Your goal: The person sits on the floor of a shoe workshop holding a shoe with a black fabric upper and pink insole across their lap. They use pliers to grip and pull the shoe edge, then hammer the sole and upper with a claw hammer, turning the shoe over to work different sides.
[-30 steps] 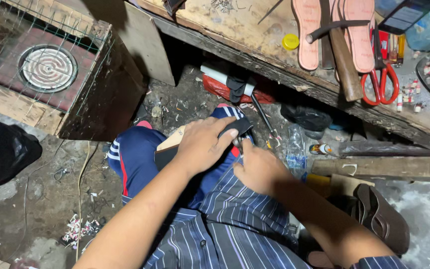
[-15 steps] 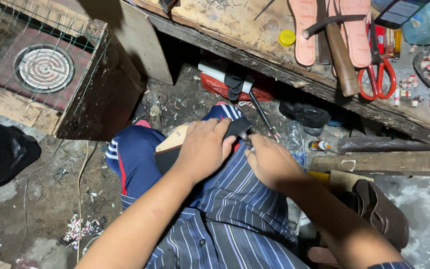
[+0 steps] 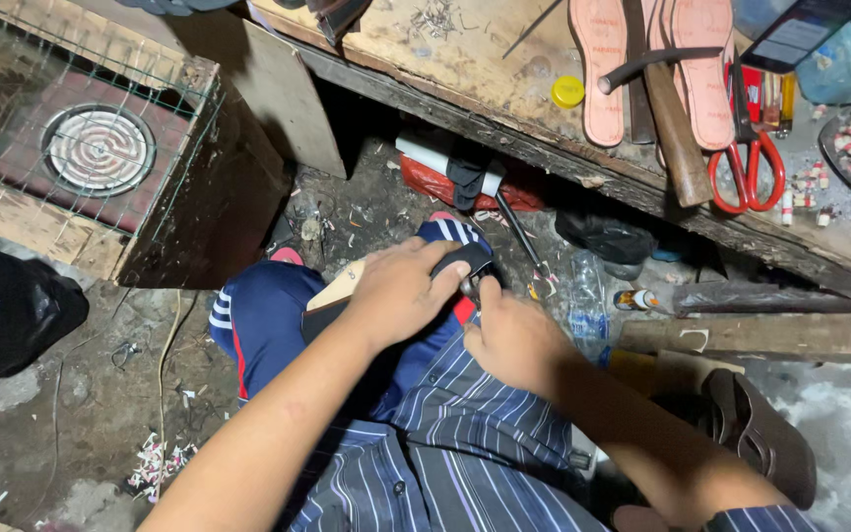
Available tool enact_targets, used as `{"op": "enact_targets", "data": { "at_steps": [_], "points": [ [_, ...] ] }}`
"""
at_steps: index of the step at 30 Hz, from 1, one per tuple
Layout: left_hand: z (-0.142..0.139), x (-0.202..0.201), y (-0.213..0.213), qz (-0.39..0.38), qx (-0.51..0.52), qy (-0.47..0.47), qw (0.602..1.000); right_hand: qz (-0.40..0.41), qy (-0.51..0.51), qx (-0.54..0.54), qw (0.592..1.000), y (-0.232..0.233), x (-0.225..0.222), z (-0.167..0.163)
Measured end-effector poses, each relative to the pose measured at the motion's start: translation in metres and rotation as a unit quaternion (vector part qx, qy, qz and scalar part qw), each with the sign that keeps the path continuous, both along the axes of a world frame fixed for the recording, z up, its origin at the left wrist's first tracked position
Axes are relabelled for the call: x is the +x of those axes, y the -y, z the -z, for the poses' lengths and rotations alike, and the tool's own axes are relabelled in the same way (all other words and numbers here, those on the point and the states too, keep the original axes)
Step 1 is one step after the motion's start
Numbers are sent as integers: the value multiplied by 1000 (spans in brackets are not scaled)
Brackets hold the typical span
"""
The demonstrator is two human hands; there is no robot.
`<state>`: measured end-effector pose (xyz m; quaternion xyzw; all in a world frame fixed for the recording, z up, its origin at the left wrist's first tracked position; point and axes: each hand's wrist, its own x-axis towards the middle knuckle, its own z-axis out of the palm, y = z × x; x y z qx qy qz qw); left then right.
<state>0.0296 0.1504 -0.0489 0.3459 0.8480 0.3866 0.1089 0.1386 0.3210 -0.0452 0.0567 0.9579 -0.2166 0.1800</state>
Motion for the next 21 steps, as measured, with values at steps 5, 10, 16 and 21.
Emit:
{"op": "enact_targets", "data": {
  "at_steps": [5, 10, 16, 21],
  "points": [
    [1, 2, -5, 3, -50, -18, 999, -28, -66, -124, 990, -17, -4, -4],
    [-1, 14, -2, 14, -29, -88, 996, 9, -37, -69, 997, -23, 2, -6],
    [3, 23, -2, 12, -21, -108, 994, -21, 11, 11, 1000, -22, 10, -25],
    [4, 11, 4, 45, 7, -48, 998, -21, -2, 9, 1000, -3, 15, -16]
  ]
}}
